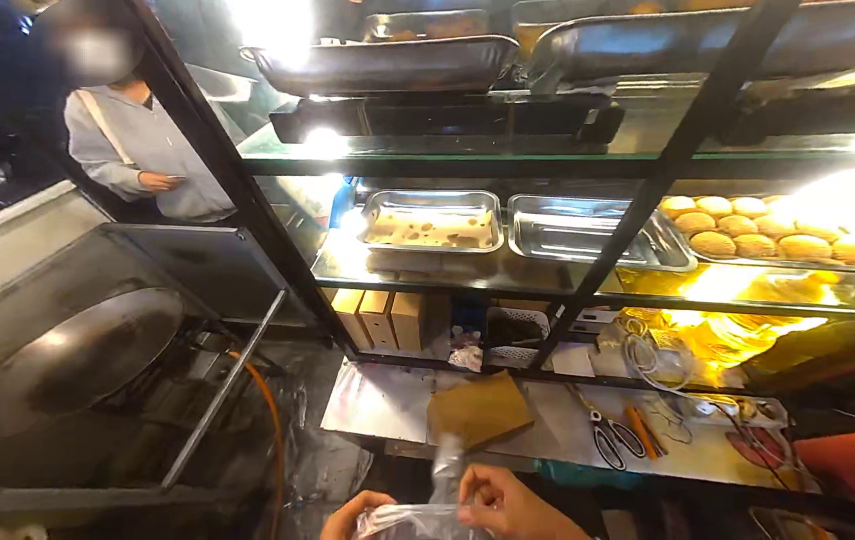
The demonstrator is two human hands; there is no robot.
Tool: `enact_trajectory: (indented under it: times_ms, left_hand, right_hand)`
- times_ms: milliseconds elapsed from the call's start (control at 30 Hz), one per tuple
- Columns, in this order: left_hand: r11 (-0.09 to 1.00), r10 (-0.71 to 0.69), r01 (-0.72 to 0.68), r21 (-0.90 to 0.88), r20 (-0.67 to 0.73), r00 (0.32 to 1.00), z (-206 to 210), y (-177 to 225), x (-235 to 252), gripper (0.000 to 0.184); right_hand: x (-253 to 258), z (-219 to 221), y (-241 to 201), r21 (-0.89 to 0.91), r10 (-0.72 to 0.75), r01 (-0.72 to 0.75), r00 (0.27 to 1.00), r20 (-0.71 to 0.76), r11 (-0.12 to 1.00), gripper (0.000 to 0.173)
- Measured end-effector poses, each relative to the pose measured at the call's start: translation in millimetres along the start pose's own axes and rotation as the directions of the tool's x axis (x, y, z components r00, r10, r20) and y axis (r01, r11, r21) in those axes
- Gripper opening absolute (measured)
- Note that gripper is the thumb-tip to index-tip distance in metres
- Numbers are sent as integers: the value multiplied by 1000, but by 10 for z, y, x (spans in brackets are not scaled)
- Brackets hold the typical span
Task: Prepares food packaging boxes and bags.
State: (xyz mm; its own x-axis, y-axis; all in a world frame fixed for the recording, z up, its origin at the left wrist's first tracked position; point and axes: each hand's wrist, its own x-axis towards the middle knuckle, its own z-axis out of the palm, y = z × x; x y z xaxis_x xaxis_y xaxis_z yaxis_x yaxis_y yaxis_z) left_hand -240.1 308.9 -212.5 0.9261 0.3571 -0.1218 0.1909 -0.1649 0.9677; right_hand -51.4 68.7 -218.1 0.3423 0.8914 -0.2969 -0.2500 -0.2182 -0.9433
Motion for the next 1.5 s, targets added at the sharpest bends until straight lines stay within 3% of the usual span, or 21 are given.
enact_trajectory:
  times_ms: [67, 133, 167, 233, 333, 467, 533, 600, 833, 933, 1033, 1133, 1200, 1400, 1500]
  left_hand:
    - [960, -92, 110, 258, -83, 992, -216, -154, -145, 22]
    - [795, -203, 241, 556, -130, 970, -360, -223, -141, 26]
    - [734, -252, 274, 622, -124, 960, -369, -238, -80, 30]
    - [750, -246, 252, 612, -96, 964, -207, -261, 139, 46]
    - [867, -147, 169, 470, -82, 986, 368, -407, 679, 73]
    - [874, -297, 263, 408, 20, 955, 1060, -578, 1324, 113]
    - [812, -415, 333, 480, 73, 907, 1299, -605, 1481, 118]
    - [740, -468, 376, 558, 26, 883, 1448, -564, 1517, 119]
    - [677, -530, 403, 615, 28, 847, 1475, -501, 1481, 121]
    - [664, -548, 410, 625, 34, 836, 1469, -482, 1505, 120]
    - [682, -529, 403, 610, 32, 848, 1474, -530, 1505, 121]
    - [675, -534, 400, 620, 35, 845, 1479, -537, 1489, 122]
    - [665, -534, 395, 634, 32, 845, 1463, -510, 1488, 123]
    - [632, -569, 422, 651, 19, 822, 1479, -489, 1487, 122]
    - [647, -557, 423, 635, 15, 830, 1476, -514, 1485, 124]
  right_hand:
    - [56, -240, 166, -188, 65, -98, 982, -175, 977, 35]
    - [274, -469, 248, -312, 50, -212, 889, -455, 926, 33]
    - [424, -558, 270, -361, 22, -278, 818, -575, 890, 35]
    - [704, -659, 255, -425, 53, -458, 726, -685, 781, 43]
    - [985, -623, 174, -452, 241, -667, 682, -691, 592, 40]
    - [1126, -510, 161, -452, 339, -751, 635, -694, 481, 39]
    - [1170, -499, 170, -473, 343, -766, 627, -699, 435, 48]
    - [1184, -557, 240, -501, 291, -760, 632, -718, 414, 50]
    - [988, -649, 354, -422, 181, -746, 575, -798, 515, 45]
    - [1066, -649, 230, -418, 194, -681, 632, -751, 601, 40]
    - [1246, -671, 212, -342, 146, -502, 704, -695, 794, 47]
    - [1344, -696, 324, 47, 207, -282, 571, -795, 958, 50]
    - [1209, -630, 342, 201, 278, -203, 511, -813, 958, 46]
    - [465, -138, 831, 267, 273, -73, 406, -872, 961, 37]
    - [379, -24, 1080, 553, 463, 139, 403, -790, 822, 40]
